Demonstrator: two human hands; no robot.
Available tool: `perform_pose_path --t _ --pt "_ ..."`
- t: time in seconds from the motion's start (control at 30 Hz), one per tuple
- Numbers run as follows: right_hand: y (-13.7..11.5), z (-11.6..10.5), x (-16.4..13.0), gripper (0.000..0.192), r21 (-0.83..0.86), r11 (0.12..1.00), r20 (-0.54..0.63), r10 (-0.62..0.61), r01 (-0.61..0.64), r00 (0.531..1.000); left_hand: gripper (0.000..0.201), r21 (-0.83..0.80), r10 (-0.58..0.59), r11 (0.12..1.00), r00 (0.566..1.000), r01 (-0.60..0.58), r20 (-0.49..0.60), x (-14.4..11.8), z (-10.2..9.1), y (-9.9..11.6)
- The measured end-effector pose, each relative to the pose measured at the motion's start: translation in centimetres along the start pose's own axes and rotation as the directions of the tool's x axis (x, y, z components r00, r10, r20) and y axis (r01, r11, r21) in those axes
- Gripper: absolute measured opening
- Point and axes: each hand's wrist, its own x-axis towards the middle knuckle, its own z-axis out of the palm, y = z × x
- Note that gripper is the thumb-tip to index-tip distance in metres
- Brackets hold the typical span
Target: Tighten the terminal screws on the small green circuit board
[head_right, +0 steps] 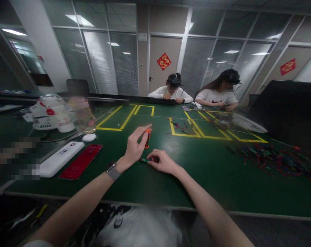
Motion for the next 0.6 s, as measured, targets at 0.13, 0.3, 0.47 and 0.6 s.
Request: perform_pose_path --t 0.13,0.3,0.47,0.6 --pt "0.06 0.06 -0.06 0.014 0.013 1.000 -0.005 0.014 -0.014 1.000 0.023 0.082 -0.003 0.997 0.999 0.006 -0.040 0.01 0.02 0.08" --pt "0.05 0.18 -0.09 0.013 0.056 0.997 -0.011 0.045 -0.044 0.999 0.026 0.071 -0.010 0.997 1.000 0.012 -0.019 -0.04 -0.08 0.08" --pt "-0.13 0.10 -0.04 0.007 0.062 0.997 -0.003 0.037 -0.036 0.999 0.032 -0.020 -0.012 1.000 1.000 0.012 0.002 -0.06 -0.03 -0.02" --pt "-0.05 0.11 -0.01 0.008 0.055 0.998 -0.002 0.030 -0.030 1.000 0.023 0.055 0.000 0.998 0.999 0.002 -0.042 -0.01 0.10 0.04"
